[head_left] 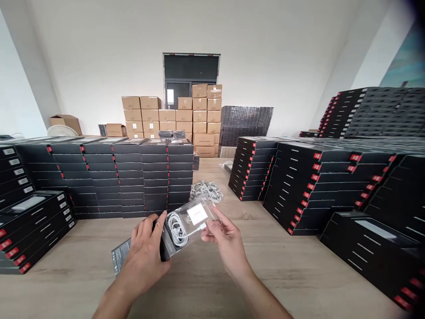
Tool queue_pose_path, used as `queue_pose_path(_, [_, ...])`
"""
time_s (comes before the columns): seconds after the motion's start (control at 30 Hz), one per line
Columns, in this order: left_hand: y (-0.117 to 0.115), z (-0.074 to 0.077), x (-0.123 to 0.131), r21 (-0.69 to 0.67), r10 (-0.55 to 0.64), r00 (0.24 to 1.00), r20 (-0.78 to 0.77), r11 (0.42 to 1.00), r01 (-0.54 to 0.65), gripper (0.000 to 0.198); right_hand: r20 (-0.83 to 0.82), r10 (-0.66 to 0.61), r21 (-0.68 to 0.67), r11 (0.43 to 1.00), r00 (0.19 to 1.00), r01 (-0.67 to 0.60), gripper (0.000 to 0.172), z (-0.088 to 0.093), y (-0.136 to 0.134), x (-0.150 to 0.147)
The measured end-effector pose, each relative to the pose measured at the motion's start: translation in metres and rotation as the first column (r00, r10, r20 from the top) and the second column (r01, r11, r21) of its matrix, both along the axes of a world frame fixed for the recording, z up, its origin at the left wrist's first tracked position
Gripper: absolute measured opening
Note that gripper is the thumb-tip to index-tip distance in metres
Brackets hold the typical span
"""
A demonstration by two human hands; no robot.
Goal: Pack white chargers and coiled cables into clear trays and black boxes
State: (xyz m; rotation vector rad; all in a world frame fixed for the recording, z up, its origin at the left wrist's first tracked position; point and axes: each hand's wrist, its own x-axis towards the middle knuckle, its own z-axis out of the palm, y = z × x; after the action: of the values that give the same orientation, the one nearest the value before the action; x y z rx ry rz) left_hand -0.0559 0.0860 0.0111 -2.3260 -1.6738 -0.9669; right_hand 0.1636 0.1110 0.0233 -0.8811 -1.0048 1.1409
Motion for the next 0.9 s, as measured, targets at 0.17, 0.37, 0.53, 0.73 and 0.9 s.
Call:
queue_pose_path(0.17, [-0.001, 0.002, -0.001, -0.085, -0.060, 0.988, 0.140, 0.994, 0.072, 0.096, 0.017, 0.178, 0.023, 0.984, 0.984, -0.178, 0.062, 0.007, -0.004, 0.007])
queue_pose_path(0.37, [-0.008, 0.012, 0.003, -0.189, -0.193, 0.929, 0.315, 0.947, 0.260, 0.096, -0.186, 0.412, -0.009, 0.907, 0.892, -0.421, 0.049, 0.013, -0.006, 0.006])
queue_pose_path(0.53, [-0.015, 0.019, 0.013, -0.174, -0.258, 0.910, 0.324, 0.930, 0.325, 0.098, 0.006, 0.433, -0.152, 0.891, 0.901, -0.427, 0.043, 0.007, -0.009, 0.007])
queue_pose_path(0.73, [-0.023, 0.015, 0.033, -0.115, -0.269, 0.853, 0.448, 0.929, 0.353, 0.100, 0.180, 0.448, -0.038, 0.893, 0.875, -0.449, 0.042, 0.017, -0.016, 0.008])
queue_pose_path(0.9, [-0.022, -0.002, 0.050, -0.048, -0.322, 0.618, 0.717, 0.862, 0.504, 0.112, 0.288, 0.050, 0.120, 0.989, 0.956, -0.088, 0.039, 0.026, -0.006, 0.018])
